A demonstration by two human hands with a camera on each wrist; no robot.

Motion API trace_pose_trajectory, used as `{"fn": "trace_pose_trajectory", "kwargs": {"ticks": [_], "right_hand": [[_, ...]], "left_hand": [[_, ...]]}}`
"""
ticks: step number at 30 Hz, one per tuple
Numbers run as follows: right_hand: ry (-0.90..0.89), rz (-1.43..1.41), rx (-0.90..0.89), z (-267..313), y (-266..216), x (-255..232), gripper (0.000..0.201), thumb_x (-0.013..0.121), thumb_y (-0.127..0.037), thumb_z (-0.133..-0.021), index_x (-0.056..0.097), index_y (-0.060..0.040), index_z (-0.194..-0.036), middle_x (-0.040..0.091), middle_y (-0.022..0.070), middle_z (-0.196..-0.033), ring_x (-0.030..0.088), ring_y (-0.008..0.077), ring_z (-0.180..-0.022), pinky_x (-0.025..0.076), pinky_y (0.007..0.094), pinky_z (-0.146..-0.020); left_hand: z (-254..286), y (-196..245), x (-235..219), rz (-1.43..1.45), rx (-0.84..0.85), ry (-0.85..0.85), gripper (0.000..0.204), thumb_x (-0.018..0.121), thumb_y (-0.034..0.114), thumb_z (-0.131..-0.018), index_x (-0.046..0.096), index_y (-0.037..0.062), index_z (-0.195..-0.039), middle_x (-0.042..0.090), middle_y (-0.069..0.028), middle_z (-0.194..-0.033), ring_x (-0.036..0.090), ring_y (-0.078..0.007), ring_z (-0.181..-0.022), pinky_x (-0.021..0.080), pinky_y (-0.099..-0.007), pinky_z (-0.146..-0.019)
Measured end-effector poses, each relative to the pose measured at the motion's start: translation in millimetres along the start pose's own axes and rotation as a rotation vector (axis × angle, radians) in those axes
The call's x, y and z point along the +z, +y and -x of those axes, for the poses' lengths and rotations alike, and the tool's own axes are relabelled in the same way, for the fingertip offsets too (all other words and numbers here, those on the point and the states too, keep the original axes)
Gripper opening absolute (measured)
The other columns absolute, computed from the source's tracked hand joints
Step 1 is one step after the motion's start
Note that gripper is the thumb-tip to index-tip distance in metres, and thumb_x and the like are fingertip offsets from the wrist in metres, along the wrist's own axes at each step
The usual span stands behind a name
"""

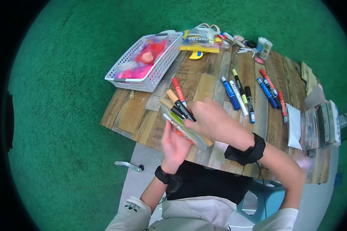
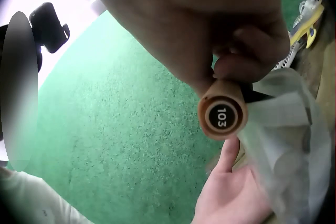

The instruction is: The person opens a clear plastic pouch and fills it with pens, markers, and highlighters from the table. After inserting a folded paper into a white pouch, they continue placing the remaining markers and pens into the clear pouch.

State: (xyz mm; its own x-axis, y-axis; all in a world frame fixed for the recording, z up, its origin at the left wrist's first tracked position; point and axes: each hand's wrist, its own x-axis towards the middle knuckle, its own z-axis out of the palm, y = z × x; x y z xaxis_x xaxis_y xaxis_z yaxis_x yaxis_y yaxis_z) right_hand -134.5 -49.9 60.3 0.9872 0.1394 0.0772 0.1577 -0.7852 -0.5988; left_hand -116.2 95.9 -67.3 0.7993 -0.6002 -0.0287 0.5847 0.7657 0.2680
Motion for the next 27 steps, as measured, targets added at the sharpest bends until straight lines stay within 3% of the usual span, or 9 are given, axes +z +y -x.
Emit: {"fn": "trace_pose_trajectory", "kwargs": {"ticks": [6, 12, 14, 17, 20, 27], "right_hand": [[0.043, 0.119, 0.028, 1.5, -1.6, 2.6, 0.022, 0.065, -0.017, -0.076, 0.06, 0.0051, -0.077, 0.059, 0.0265, -0.067, 0.062, 0.0417, -0.07, 0.051, 0.046, -0.066], [-0.011, 0.152, 0.03, -0.1, 2.0, 2.0, 0.026, 0.066, -0.02, -0.077, 0.063, 0.005, -0.085, 0.062, 0.0244, -0.071, 0.063, 0.04, -0.071, 0.05, 0.0451, -0.069], [0.044, 0.332, 0.09, 1.1, 4.1, 5.4, 0.026, 0.067, -0.02, -0.077, 0.062, 0.0042, -0.086, 0.061, 0.0235, -0.069, 0.063, 0.0402, -0.071, 0.05, 0.045, -0.069], [0.017, 0.317, 0.041, 0.0, 13.1, 8.4, 0.026, 0.065, -0.021, -0.079, 0.062, 0.0033, -0.087, 0.062, 0.0269, -0.079, 0.063, 0.0389, -0.076, 0.05, 0.0459, -0.07], [-0.066, 0.13, -0.031, -2.1, 11.4, -6.3, 0.028, 0.064, -0.022, -0.079, 0.063, 0.0028, -0.092, 0.062, 0.025, -0.075, 0.062, 0.0398, -0.073, 0.05, 0.0447, -0.069], [-0.152, 0.102, -0.017, 0.8, 5.6, -15.7, 0.029, 0.061, -0.02, -0.08, 0.063, 0.004, -0.095, 0.06, 0.024, -0.069, 0.061, 0.0396, -0.07, 0.047, 0.0457, -0.067]], "left_hand": [[0.6, -0.3, 1.9, -0.001, 0.019, 0.004, 0.049, 0.038, 0.04, -0.1, 0.036, 0.0124, -0.14, 0.044, -0.0081, -0.14, 0.04, -0.025, -0.131, 0.026, -0.0467, -0.111], [-0.3, -1.3, -1.2, -0.014, 0.038, -0.004, 0.049, 0.038, 0.04, -0.101, 0.035, 0.0114, -0.14, 0.044, -0.0075, -0.139, 0.04, -0.0238, -0.13, 0.026, -0.0461, -0.111], [-0.1, -2.1, -0.5, -0.015, 0.044, -0.006, 0.048, 0.037, 0.039, -0.101, 0.034, 0.0109, -0.14, 0.044, -0.007, -0.138, 0.04, -0.0225, -0.129, 0.027, -0.0451, -0.11], [0.9, -2.1, 0.8, -0.033, 0.053, 0.006, 0.047, 0.038, 0.039, -0.101, 0.034, 0.0111, -0.139, 0.044, -0.0063, -0.138, 0.041, -0.022, -0.128, 0.028, -0.0441, -0.109], [0.8, -1.1, 0.2, -0.038, 0.053, 0.011, 0.047, 0.038, 0.038, -0.101, 0.035, 0.0111, -0.139, 0.044, -0.0064, -0.137, 0.041, -0.022, -0.128, 0.028, -0.0439, -0.109], [0.8, -1.0, 4.8, -0.026, 0.061, 0.028, 0.05, 0.037, 0.042, -0.101, 0.035, 0.0108, -0.139, 0.045, -0.0068, -0.136, 0.041, -0.0225, -0.128, 0.029, -0.0445, -0.108]]}}
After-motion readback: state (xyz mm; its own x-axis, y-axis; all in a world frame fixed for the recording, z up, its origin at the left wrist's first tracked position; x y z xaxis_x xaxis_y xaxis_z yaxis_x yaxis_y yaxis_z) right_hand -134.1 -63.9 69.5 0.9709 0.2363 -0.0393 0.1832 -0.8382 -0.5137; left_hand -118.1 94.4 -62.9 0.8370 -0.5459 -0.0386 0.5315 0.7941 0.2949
